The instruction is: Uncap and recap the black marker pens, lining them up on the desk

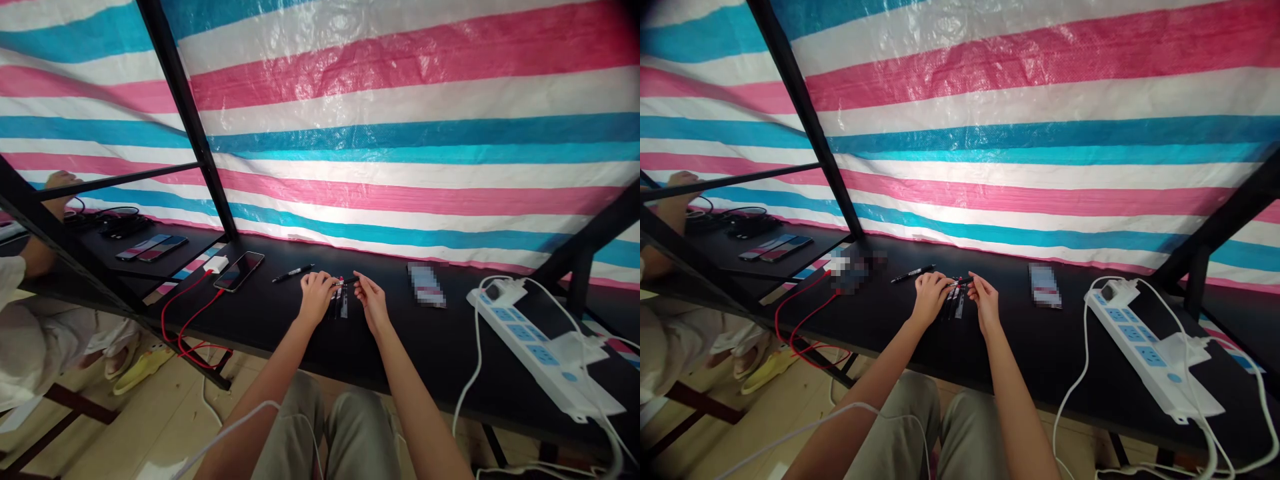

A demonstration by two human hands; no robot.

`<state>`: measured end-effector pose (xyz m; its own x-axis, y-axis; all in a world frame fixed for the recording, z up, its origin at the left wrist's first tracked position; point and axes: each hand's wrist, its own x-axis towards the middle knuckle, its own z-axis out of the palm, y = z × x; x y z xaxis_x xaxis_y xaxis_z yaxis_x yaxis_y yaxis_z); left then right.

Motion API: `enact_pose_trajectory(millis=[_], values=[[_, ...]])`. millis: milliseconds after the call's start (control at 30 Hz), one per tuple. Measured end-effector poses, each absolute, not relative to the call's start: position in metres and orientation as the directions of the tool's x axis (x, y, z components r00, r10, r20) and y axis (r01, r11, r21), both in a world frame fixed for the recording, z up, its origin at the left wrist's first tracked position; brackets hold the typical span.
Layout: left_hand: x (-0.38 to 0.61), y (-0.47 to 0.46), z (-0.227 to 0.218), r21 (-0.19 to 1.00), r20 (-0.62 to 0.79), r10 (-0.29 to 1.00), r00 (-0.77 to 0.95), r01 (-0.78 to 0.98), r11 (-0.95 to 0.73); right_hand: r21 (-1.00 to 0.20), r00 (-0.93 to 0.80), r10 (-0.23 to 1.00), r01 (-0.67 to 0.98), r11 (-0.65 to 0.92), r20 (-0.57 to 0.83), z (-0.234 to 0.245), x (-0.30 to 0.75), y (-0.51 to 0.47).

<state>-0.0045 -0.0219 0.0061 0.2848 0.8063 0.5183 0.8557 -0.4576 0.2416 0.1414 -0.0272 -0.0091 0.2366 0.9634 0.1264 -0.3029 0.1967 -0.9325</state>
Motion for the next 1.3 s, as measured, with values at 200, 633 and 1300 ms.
enact_pose_trajectory(millis=[200, 633, 1300], values=[[-0.004, -0.022, 0.009, 0.227, 0.481, 0.849, 0.217, 0.905, -0.361, -0.953, 0.582, 0.802, -0.141, 0.267, 0.139, -0.012, 0.160, -0.024], [-0.017, -0.009, -0.010, 0.286, 0.413, 0.910, -0.046, 0.955, -0.082, -0.993, 0.599, 0.792, 0.086, 0.079, 0.115, -0.027, 0.167, -0.018], [-0.014, -0.007, -0.019, 0.340, 0.310, 0.950, 0.025, 0.931, -0.135, -0.673, 0.174, 0.963, 0.740, 0.010, 0.205, -0.018, 0.151, -0.029]])
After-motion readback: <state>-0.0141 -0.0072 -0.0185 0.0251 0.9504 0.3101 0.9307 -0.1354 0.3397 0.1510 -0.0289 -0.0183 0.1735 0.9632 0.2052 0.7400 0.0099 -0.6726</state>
